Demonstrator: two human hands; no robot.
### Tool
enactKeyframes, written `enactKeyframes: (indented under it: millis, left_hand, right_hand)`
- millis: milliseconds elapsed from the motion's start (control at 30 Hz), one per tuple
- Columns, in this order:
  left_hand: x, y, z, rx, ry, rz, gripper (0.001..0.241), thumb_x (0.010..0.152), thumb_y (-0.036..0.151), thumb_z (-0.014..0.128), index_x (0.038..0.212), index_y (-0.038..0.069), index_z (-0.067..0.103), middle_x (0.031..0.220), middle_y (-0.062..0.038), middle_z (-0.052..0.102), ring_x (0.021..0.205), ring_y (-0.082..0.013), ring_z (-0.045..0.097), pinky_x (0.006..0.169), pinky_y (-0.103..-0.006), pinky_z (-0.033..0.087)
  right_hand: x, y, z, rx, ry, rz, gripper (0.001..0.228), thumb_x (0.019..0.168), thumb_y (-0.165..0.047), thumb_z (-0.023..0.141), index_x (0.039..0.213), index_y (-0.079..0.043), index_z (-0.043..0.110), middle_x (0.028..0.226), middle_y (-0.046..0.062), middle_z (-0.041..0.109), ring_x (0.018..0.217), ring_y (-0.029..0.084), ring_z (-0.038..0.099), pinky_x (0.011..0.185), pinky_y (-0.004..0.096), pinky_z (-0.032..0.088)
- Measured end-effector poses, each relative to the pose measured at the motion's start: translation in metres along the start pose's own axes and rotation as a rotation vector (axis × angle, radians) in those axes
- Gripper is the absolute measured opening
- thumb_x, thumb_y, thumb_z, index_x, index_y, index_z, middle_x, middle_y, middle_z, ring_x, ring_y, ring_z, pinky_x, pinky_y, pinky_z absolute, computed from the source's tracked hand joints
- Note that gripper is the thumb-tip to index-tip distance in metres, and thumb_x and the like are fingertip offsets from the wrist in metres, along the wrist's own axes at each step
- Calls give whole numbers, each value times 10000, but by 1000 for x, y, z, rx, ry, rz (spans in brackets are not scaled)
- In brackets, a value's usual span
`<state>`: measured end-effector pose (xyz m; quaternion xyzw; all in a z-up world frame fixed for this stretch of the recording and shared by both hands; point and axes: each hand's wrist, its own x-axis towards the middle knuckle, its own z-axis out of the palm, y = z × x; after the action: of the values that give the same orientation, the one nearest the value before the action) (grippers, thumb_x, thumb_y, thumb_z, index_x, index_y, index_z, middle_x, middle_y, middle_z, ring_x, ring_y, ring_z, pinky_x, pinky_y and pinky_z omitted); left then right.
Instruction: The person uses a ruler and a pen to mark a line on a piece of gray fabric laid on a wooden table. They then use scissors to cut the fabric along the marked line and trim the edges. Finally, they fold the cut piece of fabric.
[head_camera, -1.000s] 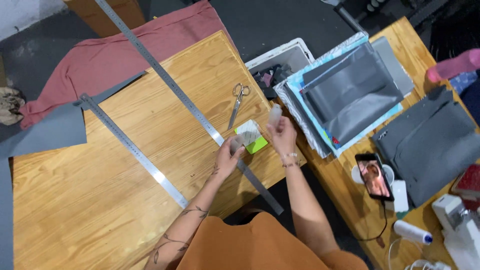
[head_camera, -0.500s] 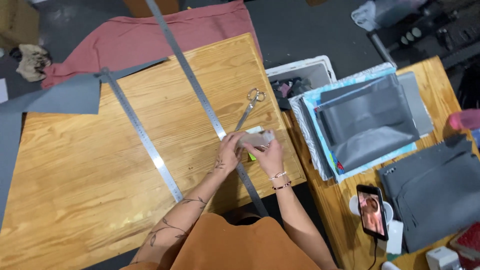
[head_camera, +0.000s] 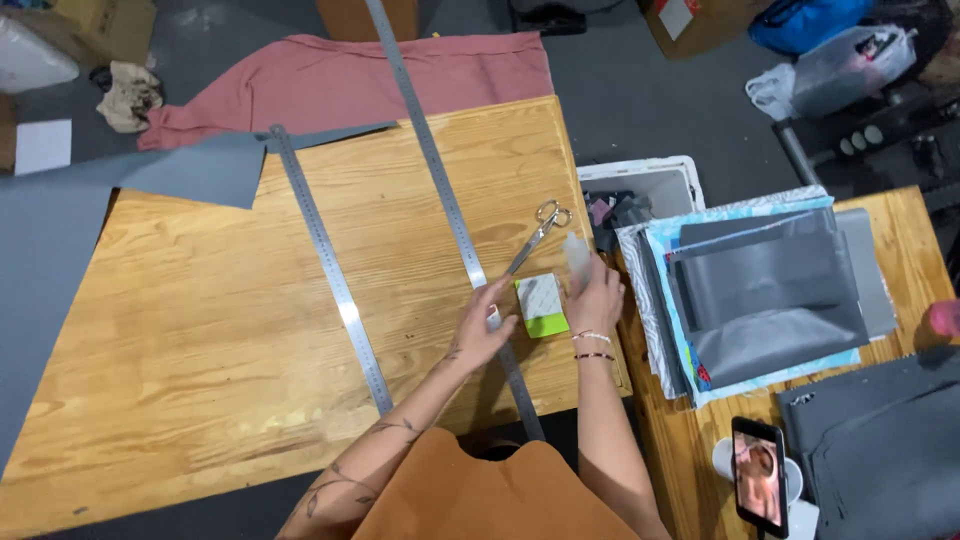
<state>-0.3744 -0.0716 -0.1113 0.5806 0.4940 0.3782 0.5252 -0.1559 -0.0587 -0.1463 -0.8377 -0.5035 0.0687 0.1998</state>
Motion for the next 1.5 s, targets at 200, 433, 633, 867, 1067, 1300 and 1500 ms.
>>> enactKeyframes:
  millis: [200,433,633,867,1067,1300,1500]
  left_hand:
    - [-51,-76,-64,204,13,-27,363,820,114,729,1164,228,721,1060,-41,670,968,-251,734,848,-391,589]
    - [-125,-67,-170,288,143,-202,267,866,135,670,1098,245,744,985,8,725,939,-186,757,826,-357,590]
    - [-181,-29,-257,374,128,-292,218,926,118,596,1103,143,719,1031,-114,727,1025,-326,712,861,-424,573]
    - [-224,-23,-341,581,138,-384,561,890,310,688,1403,183,502,1397,-149,456,1349,-388,370,1085,-520,323]
    - [-227,-5,-400,745,74,-586,1314,627,622,911,1629,305,122,1665,-225,-130,1493,-510,-163,1141,-742,-37]
    - [-220,-81,-415,968,-228,-736,1384,694,689,847,1611,353,-134,1634,-142,-335,1480,-518,-254,1148,-752,43]
    - [-222,-65,-419,905,-180,-725,1337,624,589,895,1631,360,46,1685,-159,-149,1511,-509,-122,1146,-747,90]
  right_hand:
    - [-2,29,44,-178,77,-71,521,779,-317,762,1291,-294,672,1255,49,593,1145,360,581,862,544,531]
    - [-74,-119,56,272,9,-567,254,823,-121,735,1055,-217,694,1044,48,618,1014,319,624,877,419,495]
    - [-155,-252,69,318,-425,-739,212,857,-137,693,1026,-263,712,1024,-53,676,1067,190,655,947,348,514]
    - [-198,-311,121,-7,-557,-530,615,839,-421,737,1388,-263,509,1430,81,435,1376,310,393,1128,495,357]
    - [-215,-321,125,-216,-682,-556,897,899,-633,605,1599,-210,237,1683,143,149,1556,330,136,1225,592,187]
    - [-213,-324,144,-301,-796,-449,1140,816,-704,651,1615,-246,-21,1697,33,-150,1565,255,-105,1220,590,-4]
    - [-214,-322,148,-298,-732,-454,1152,740,-639,791,1620,-252,157,1709,80,50,1573,285,51,1223,644,122]
